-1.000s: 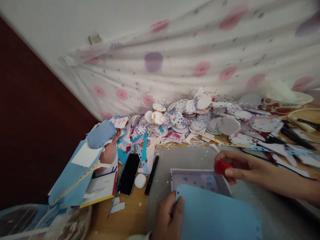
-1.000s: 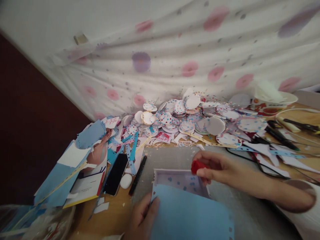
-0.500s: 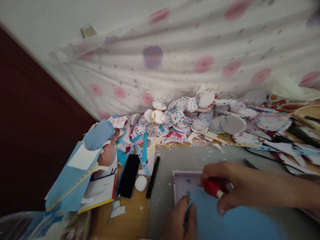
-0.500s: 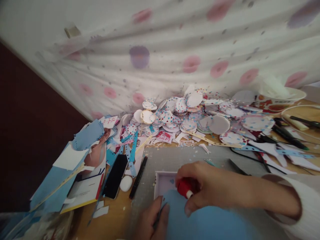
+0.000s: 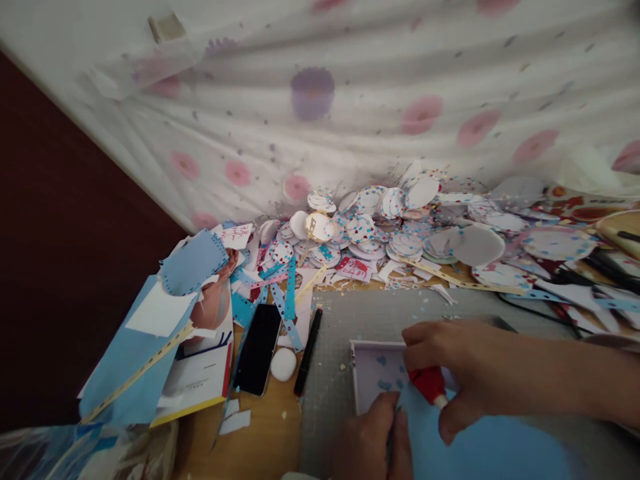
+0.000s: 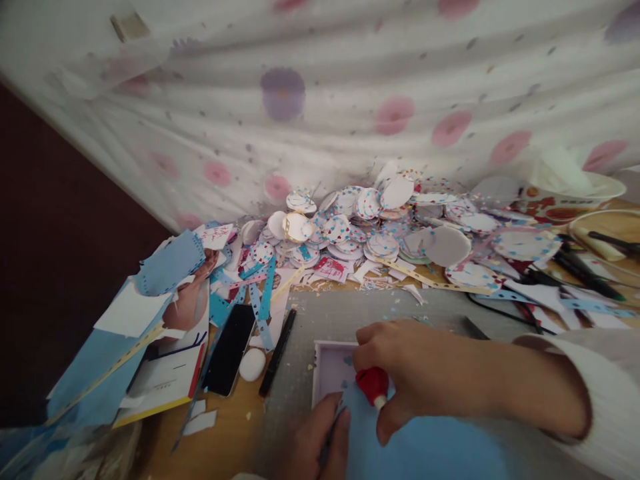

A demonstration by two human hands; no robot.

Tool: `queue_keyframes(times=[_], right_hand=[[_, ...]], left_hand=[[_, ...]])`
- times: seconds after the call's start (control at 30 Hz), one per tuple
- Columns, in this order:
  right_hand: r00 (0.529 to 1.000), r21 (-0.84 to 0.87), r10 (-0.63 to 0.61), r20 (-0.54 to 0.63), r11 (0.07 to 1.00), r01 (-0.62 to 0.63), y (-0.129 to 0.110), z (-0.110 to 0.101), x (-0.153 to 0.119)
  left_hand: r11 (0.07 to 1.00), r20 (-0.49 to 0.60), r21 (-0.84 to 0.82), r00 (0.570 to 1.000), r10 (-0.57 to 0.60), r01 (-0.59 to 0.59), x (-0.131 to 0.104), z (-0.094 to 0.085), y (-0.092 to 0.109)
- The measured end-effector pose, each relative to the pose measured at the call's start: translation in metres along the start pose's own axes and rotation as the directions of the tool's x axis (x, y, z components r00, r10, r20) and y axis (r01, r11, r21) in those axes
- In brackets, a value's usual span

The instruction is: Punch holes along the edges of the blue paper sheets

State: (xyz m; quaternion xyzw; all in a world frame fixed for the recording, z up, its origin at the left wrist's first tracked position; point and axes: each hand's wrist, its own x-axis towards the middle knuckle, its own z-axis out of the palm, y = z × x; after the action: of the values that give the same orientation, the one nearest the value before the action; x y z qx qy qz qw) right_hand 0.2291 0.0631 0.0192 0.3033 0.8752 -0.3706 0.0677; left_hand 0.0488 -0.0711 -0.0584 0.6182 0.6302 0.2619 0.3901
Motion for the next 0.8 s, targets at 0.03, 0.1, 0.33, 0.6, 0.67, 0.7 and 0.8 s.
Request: queue_keyframes(times=[0.03, 0.1, 0.33, 0.6, 0.67, 0.7, 0.8], right_hand=[[1.000, -0.019, -0.010, 0.005, 1.000, 0.010, -0.001, -0.001, 0.001], [0.999, -0.058, -0.018, 0.027, 0.998, 0.019, -0.003, -0.002, 0.005], [0.999, -0.229, -0.052, 0.008, 0.972, 0.053, -0.003, 0.000, 0.010], [0.999, -0.262, -0.034, 0.007, 0.964, 0.035, -0.005, -0.002, 0.006], [1.000, -0.237, -0.017, 0.017, 0.971, 0.020, -0.009, -0.008, 0.005], [1.000, -0.236, -0.004, 0.019, 0.972, 0.008, -0.010, -0.009, 0.004], [0.999, -0.273, 0.022, 0.036, 0.962, -0.011, -0.010, -0.008, 0.005]], left_hand=[[1.000, 0.010, 0.013, 1.000, 0.010, -0.010, 0.000, -0.002, 0.002], [0.998, 0.007, 0.059, 1.000, 0.013, -0.013, 0.000, -0.005, 0.005], [0.996, 0.005, 0.084, 1.000, 0.031, -0.031, -0.001, -0.006, -0.001], [0.999, 0.004, 0.034, 1.000, 0.011, -0.011, -0.001, -0.002, 0.002], [0.999, -0.009, 0.033, 1.000, 0.015, -0.015, -0.001, -0.005, 0.005], [0.999, -0.017, 0.038, 1.000, 0.017, -0.016, -0.001, -0.006, 0.006], [0.997, -0.042, 0.076, 0.999, 0.020, -0.017, -0.003, -0.009, 0.009]])
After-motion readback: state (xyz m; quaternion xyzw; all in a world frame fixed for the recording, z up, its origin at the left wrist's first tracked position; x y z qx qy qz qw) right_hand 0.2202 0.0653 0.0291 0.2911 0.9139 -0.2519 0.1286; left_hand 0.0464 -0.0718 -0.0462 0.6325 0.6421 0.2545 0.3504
